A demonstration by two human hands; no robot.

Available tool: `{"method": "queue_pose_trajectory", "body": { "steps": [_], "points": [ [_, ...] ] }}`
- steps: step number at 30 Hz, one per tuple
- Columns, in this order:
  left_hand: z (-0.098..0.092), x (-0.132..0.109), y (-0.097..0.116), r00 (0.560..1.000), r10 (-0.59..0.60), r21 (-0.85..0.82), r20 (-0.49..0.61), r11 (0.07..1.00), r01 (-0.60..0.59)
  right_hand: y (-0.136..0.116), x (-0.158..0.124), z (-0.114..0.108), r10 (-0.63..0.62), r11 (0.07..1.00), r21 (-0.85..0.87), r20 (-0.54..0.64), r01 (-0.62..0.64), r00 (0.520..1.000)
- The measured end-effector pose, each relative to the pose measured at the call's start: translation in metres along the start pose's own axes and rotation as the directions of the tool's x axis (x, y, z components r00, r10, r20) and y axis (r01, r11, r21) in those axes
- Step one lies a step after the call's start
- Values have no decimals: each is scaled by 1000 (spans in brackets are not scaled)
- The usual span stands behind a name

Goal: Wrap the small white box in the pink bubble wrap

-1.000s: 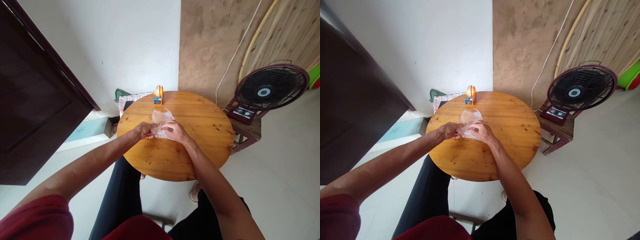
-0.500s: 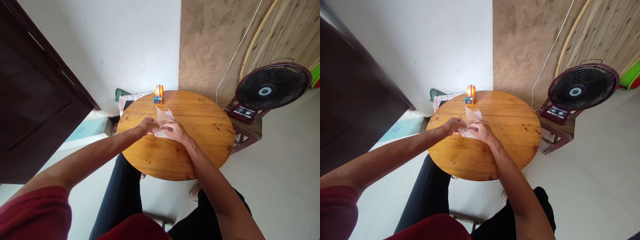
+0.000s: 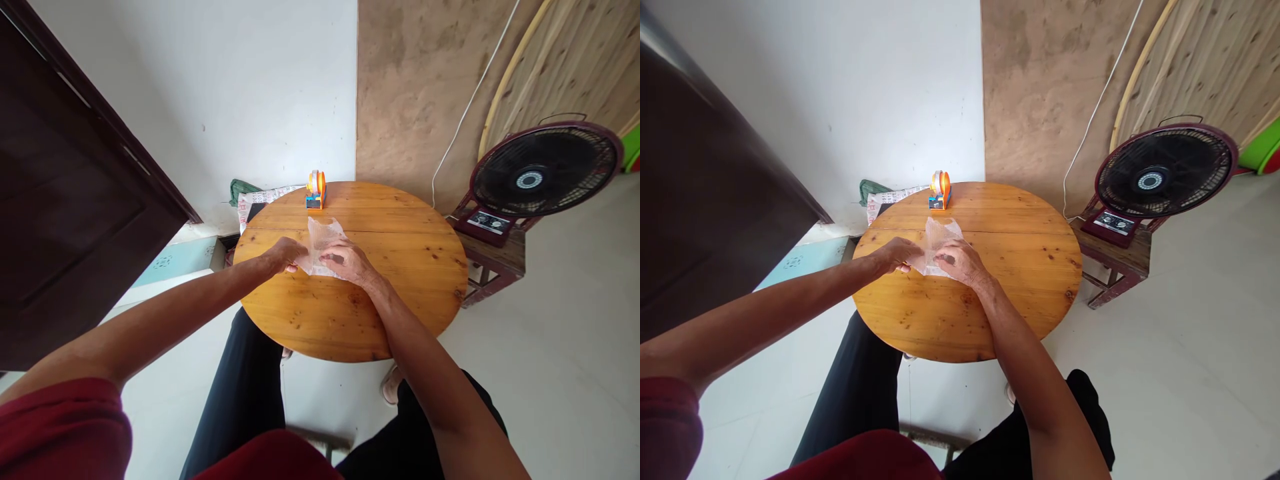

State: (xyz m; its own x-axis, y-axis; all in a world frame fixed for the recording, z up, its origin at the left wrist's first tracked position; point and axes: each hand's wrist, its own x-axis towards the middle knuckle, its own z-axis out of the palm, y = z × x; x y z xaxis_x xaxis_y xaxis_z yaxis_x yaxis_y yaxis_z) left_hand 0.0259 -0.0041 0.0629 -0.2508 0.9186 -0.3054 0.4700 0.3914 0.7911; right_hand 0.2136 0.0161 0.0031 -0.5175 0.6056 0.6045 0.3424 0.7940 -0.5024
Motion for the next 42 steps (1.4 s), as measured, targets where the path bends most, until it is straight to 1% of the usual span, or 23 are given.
{"method": "queue_pose_trajectory", "body": {
  "steps": [2, 5, 9, 13, 17, 21, 23, 25, 27, 28, 30, 33, 36, 39, 42],
  "points": [
    [0, 1, -2, 998, -58, -1, 31, 998, 58, 0, 0, 0, -7, 1000, 3, 0, 7, 1000],
    [0, 0, -5, 995, -89, -2, 39, 996, 89, -2, 0, -1, -21, 1000, 10, 2, 21, 1000],
    [-2, -4, -7, 995, -96, -2, 32, 995, 96, -2, -1, -1, 4, 1000, 13, -4, -4, 1000],
    [-3, -7, -9, 996, -69, -42, 50, 997, 71, -2, -1, 0, 12, 1000, 13, 10, -12, 1000],
    [-4, -11, -12, 998, -21, -126, 64, 992, 29, -2, -1, 0, 10, 1000, 16, -15, -9, 1000],
    [-11, -20, -25, 999, 39, -198, 8, 979, -36, 1, -1, 3, -2, 1000, 0, -20, 2, 1000],
    [-16, -23, -35, 995, 97, -222, -26, 970, -101, 4, -2, 4, -3, 1000, 0, -20, 3, 1000],
    [-20, -25, -45, 982, 181, -236, -54, 953, -188, 5, -2, 5, -5, 1000, 8, -17, 5, 1000],
    [-21, -26, -52, 971, 233, -241, -62, 940, -241, 6, -2, 5, -9, 1000, 16, -21, 10, 1000],
    [-22, -25, -54, 971, 230, -246, -58, 940, -237, 5, -2, 5, -11, 1000, 22, -23, 12, 1000],
    [-21, -25, -54, 981, 190, -266, -40, 944, -193, 5, -3, 5, -11, 999, 32, -30, 12, 999],
    [-20, -21, -48, 994, 112, -299, -5, 948, -108, 3, -3, 4, -2, 999, 32, -31, 3, 1000],
    [-19, -13, -43, 998, 69, -309, 14, 949, -61, 1, -2, 3, 13, 1000, 13, -28, -13, 1000],
    [-16, -5, -40, 999, 46, -313, 8, 949, -41, -1, -2, 2, 4, 1000, 5, -19, -4, 1000],
    [-11, -1, -38, 999, 49, -313, 1, 949, -46, -1, -1, 2, 2, 1000, -2, -15, -2, 1000]
  ]
}}
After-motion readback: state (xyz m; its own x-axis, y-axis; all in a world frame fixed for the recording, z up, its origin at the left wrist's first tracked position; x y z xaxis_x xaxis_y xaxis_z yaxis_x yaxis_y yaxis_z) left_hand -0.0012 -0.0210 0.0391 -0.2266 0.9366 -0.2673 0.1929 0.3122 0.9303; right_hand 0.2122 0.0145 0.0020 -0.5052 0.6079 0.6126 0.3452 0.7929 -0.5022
